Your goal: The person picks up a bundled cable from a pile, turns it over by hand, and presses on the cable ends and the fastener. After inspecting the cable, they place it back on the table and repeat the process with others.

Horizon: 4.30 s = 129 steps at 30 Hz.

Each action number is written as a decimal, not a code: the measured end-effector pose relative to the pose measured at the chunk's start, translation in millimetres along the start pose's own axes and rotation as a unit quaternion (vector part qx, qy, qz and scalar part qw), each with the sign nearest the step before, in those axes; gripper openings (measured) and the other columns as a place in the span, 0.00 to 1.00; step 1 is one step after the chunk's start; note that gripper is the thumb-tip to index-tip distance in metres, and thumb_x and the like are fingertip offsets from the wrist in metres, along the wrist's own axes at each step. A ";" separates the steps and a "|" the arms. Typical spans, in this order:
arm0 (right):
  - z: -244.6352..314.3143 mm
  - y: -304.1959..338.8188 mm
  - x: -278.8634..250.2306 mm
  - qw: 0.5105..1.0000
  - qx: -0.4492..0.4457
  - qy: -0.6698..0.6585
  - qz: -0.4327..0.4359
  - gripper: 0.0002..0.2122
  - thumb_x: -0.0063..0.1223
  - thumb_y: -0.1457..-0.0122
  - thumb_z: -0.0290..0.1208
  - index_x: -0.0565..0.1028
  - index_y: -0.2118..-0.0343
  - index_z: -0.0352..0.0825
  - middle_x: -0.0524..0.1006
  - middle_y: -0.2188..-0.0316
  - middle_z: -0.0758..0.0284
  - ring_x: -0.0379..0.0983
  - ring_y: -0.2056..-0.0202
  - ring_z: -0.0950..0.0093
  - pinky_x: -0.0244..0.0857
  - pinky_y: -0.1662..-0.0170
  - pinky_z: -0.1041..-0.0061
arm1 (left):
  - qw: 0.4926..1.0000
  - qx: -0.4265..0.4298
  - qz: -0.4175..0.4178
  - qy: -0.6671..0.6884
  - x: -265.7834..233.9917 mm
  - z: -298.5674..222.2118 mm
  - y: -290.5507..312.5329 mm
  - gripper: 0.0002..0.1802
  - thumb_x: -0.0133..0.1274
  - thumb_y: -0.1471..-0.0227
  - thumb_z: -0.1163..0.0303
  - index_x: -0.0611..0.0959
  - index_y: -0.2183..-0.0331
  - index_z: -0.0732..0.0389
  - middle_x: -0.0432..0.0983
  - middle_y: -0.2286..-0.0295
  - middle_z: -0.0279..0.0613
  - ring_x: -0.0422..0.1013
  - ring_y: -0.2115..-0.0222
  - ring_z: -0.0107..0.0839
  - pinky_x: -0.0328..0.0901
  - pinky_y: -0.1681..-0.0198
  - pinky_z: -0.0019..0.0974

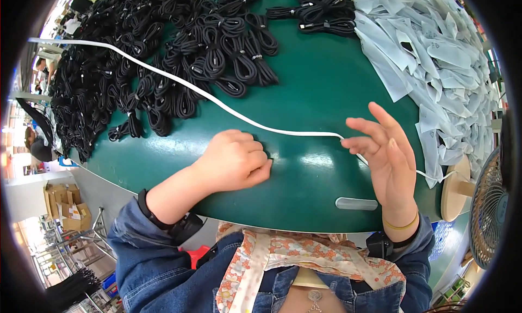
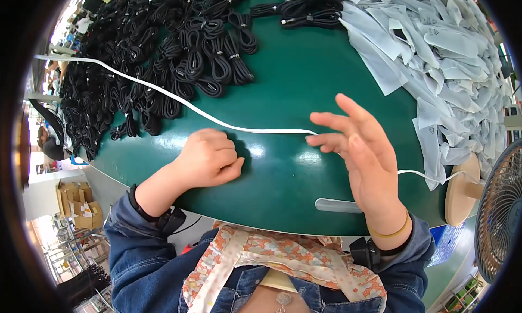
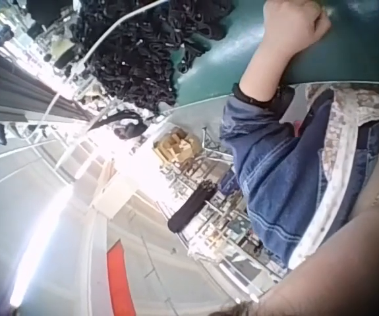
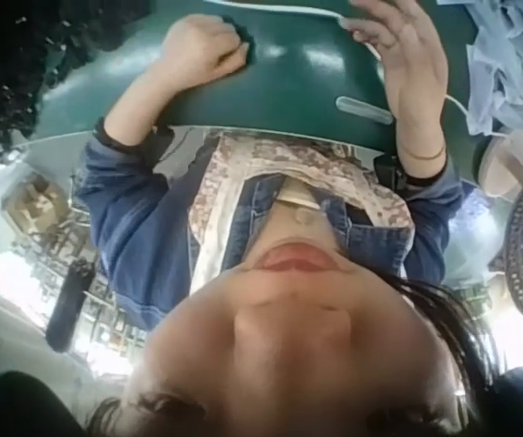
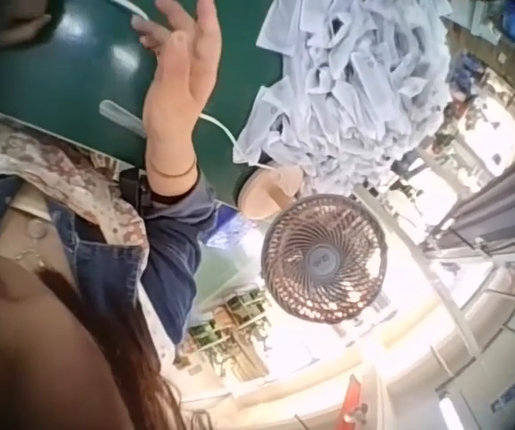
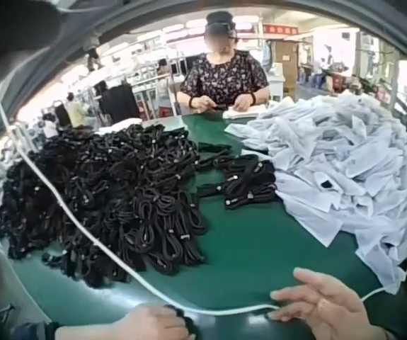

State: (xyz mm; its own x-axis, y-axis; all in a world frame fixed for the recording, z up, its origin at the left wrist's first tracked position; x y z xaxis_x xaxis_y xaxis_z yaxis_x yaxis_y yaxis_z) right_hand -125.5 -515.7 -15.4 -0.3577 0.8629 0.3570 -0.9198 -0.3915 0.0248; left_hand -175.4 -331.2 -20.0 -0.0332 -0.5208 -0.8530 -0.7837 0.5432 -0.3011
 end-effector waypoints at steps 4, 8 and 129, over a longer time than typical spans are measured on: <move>-0.6 1.8 -8.2 0.998 -0.007 0.059 0.019 0.21 0.30 0.46 0.36 0.56 0.53 0.27 0.67 0.62 0.54 0.69 0.68 0.68 0.59 0.62 0.74 | 0.986 -0.004 0.002 -0.164 -5.2 43.2 -44.9 0.08 0.51 0.69 0.68 0.70 0.85 0.59 0.65 0.80 0.41 0.63 0.78 0.38 0.59 0.75 0.38; -0.6 3.8 -0.6 0.997 -0.003 0.064 0.053 0.19 0.30 0.46 0.34 0.58 0.54 0.26 0.67 0.63 0.54 0.69 0.69 0.68 0.60 0.63 0.74 | 0.949 0.000 -0.141 -0.283 -40.8 89.2 -87.6 0.15 0.50 0.65 0.59 0.73 0.72 0.57 0.65 0.68 0.43 0.63 0.65 0.40 0.59 0.65 0.43; 0.7 27.1 1.4 0.998 -0.039 0.005 0.055 0.22 0.54 0.56 0.33 0.62 0.63 0.22 0.69 0.75 0.63 0.66 0.79 0.81 0.60 0.76 0.85 | 0.710 -0.323 -0.017 0.626 32.5 -12.7 -25.8 0.35 0.23 0.50 0.48 0.68 0.88 0.67 0.63 0.94 0.44 0.57 0.95 0.25 0.56 0.89 0.25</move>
State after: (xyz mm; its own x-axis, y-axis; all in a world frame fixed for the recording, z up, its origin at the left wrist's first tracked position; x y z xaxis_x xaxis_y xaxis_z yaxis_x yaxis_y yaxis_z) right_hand -150.8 -525.4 -13.6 -0.4588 0.8190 0.3446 -0.8843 -0.4589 -0.0865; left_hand -164.2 -370.5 -34.6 -0.2165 -0.9229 0.3183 -0.9045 0.3123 0.2904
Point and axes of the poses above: each hand's wrist, its own y-axis away from the middle knuckle, its own x-axis out of the palm, z = x × y, the point moved 7 cm from there along -y, towards the middle knuckle
